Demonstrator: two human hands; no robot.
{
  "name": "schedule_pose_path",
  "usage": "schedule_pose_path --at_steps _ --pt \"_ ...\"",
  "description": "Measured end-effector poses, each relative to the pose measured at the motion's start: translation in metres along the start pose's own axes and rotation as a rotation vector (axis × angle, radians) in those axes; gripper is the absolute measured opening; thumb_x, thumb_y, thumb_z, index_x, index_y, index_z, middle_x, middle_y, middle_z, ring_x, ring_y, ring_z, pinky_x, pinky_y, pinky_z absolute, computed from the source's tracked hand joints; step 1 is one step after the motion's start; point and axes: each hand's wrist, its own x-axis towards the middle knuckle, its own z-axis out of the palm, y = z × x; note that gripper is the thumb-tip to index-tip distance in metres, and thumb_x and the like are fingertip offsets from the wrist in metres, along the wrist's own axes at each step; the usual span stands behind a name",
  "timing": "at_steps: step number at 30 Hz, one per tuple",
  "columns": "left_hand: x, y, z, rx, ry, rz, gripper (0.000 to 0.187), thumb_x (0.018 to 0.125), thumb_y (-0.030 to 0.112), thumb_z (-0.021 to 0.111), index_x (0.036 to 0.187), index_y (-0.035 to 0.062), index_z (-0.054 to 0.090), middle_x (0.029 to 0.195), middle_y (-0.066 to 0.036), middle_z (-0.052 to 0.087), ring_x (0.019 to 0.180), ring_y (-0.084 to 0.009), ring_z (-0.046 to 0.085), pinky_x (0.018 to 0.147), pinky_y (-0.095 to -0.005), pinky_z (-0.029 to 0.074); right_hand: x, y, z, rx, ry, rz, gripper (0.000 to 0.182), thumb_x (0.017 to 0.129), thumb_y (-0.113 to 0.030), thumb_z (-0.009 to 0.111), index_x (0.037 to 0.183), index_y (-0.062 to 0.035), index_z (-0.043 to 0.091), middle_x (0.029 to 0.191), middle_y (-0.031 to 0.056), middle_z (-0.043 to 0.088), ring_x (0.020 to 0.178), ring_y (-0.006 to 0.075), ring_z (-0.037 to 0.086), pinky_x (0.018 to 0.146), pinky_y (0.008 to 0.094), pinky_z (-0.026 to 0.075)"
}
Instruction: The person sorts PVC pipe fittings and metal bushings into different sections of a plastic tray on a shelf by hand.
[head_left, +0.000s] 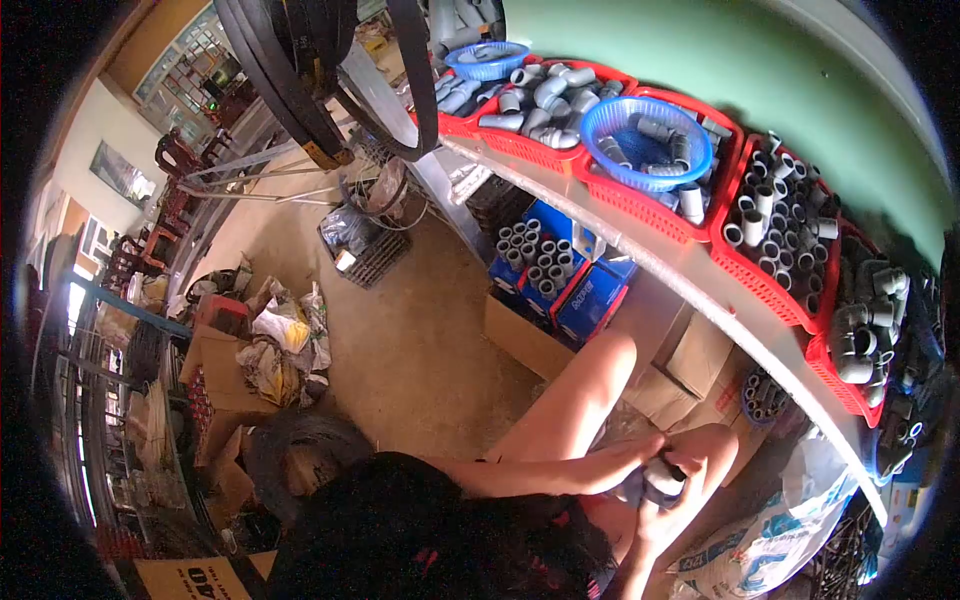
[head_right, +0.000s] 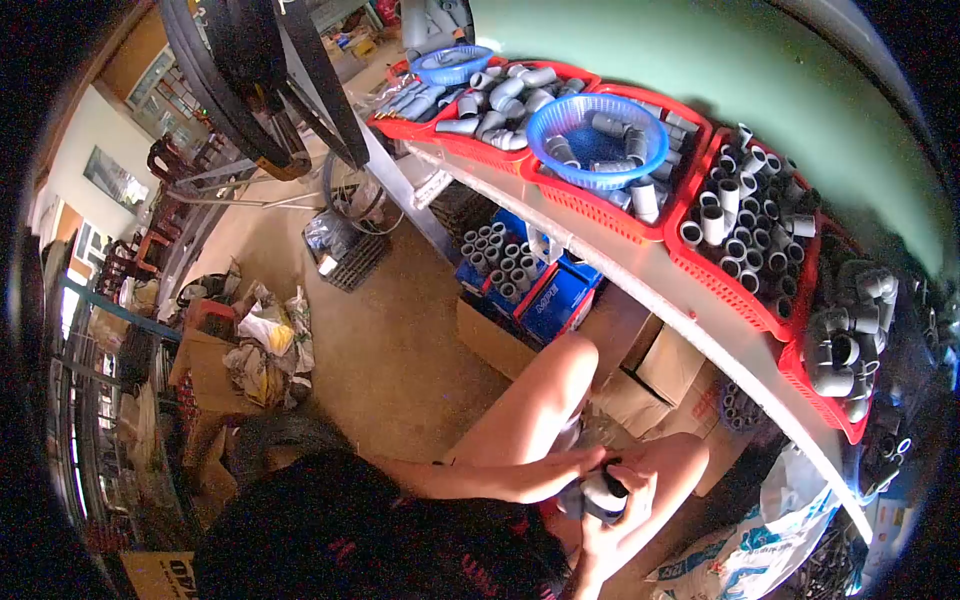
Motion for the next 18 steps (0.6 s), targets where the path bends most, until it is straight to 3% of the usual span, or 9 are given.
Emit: schedule_pose_path --at_steps 3,5,6,7,8,9,10,13,18 --pt "-0.009 -0.012 -0.017 0.095 -0.231 -0.072 0.041 0.095 0.046 0.030 0.100 0.0098 0.047 0.066 0.002 0.048 0.048 -0.0050 0.044 0.041 -0.0198 0.037 -0.021 0.029 0.015 -0.043 0.295 0.150 0.029 0.077 -0.014 0.056 0.100 -0.0012 0.047 0.094 0.0122 0.048 0.085 0.0240 0.049 0.080 0.0366 0.038" --pt "-0.014 -0.010 -0.006 0.152 -0.142 -0.054 0.027 0.095 0.034 0.040 0.101 0.0078 0.042 0.063 0.001 0.047 0.048 -0.0049 0.043 0.041 -0.0205 0.035 -0.014 0.048 0.006 0.361 0.327 0.137 0.027 0.080 -0.019 0.054 0.098 -0.0007 0.047 0.093 0.0117 0.048 0.081 0.0219 0.047 0.076 0.0340 0.038" --pt "-0.017 -0.003 -0.002 0.074 -0.097 -0.073 0.026 0.095 0.032 0.041 0.102 0.0070 0.042 0.065 0.001 0.047 0.048 -0.0051 0.043 0.042 -0.0205 0.034 -0.004 0.056 0.001 -0.246 0.336 -0.152 0.030 0.081 -0.025 0.054 0.097 -0.0010 0.046 0.092 0.0104 0.047 0.078 0.0207 0.045 0.072 0.0330 0.038" --pt "-0.020 0.007 0.004 0.007 -0.044 -0.082 0.026 0.095 0.030 0.043 0.103 0.0062 0.043 0.066 0.000 0.047 0.048 -0.0052 0.042 0.042 -0.0206 0.034 -0.005 0.053 -0.010 0.632 0.210 -0.020 0.044 0.065 -0.024 0.073 0.096 -0.0049 0.050 0.101 0.0145 0.048 0.089 0.0259 0.052 0.079 0.0349 0.043" --pt "-0.019 0.012 0.005 0.048 -0.023 -0.103 0.027 0.095 0.030 0.043 0.108 0.0063 0.044 0.071 0.001 0.048 0.056 -0.0053 0.044 0.047 -0.0202 0.036 -0.008 0.045 -0.009 0.735 0.228 0.071 0.043 0.065 -0.024 0.073 0.096 -0.0049 0.050 0.101 0.0144 0.048 0.089 0.0259 0.052 0.078 0.0349 0.043" --pt "-0.016 0.015 0.007 0.086 -0.003 -0.129 0.029 0.095 0.030 0.043 0.112 0.0063 0.044 0.077 0.001 0.048 0.063 -0.0055 0.047 0.053 -0.0198 0.038 -0.010 0.026 -0.005 0.567 0.215 0.048 0.043 0.065 -0.024 0.073 0.096 -0.0050 0.050 0.100 0.0143 0.048 0.089 0.0259 0.052 0.078 0.0348 0.043" --pt "-0.015 0.008 0.014 0.519 0.189 0.189 0.029 0.096 0.029 0.040 0.110 0.0046 0.050 0.084 0.002 0.053 0.075 -0.0070 0.049 0.064 -0.0213 0.041 -0.010 0.007 -0.004 0.377 0.179 0.002 0.043 0.065 -0.024 0.072 0.096 -0.0050 0.050 0.100 0.0141 0.048 0.088 0.0259 0.052 0.078 0.0348 0.042" --pt "-0.016 0.017 0.015 0.060 0.067 0.019 0.032 0.097 0.029 0.038 0.095 0.0009 0.053 0.075 0.000 0.051 0.071 -0.0062 0.046 0.064 -0.0218 0.039 -0.011 -0.027 0.008 0.072 0.025 -0.136 0.042 0.065 -0.024 0.072 0.096 -0.0052 0.050 0.099 0.0138 0.049 0.087 0.0258 0.051 0.078 0.0346 0.042" --pt "-0.029 0.021 0.009 0.009 -0.019 0.071 0.029 0.097 0.028 0.037 0.100 0.0032 0.052 0.071 0.002 0.050 0.063 -0.0044 0.046 0.054 -0.0191 0.038 -0.013 0.001 0.012 0.157 0.168 0.060 0.040 0.066 -0.023 0.070 0.095 -0.0054 0.050 0.098 0.0133 0.049 0.086 0.0257 0.051 0.077 0.0344 0.041"
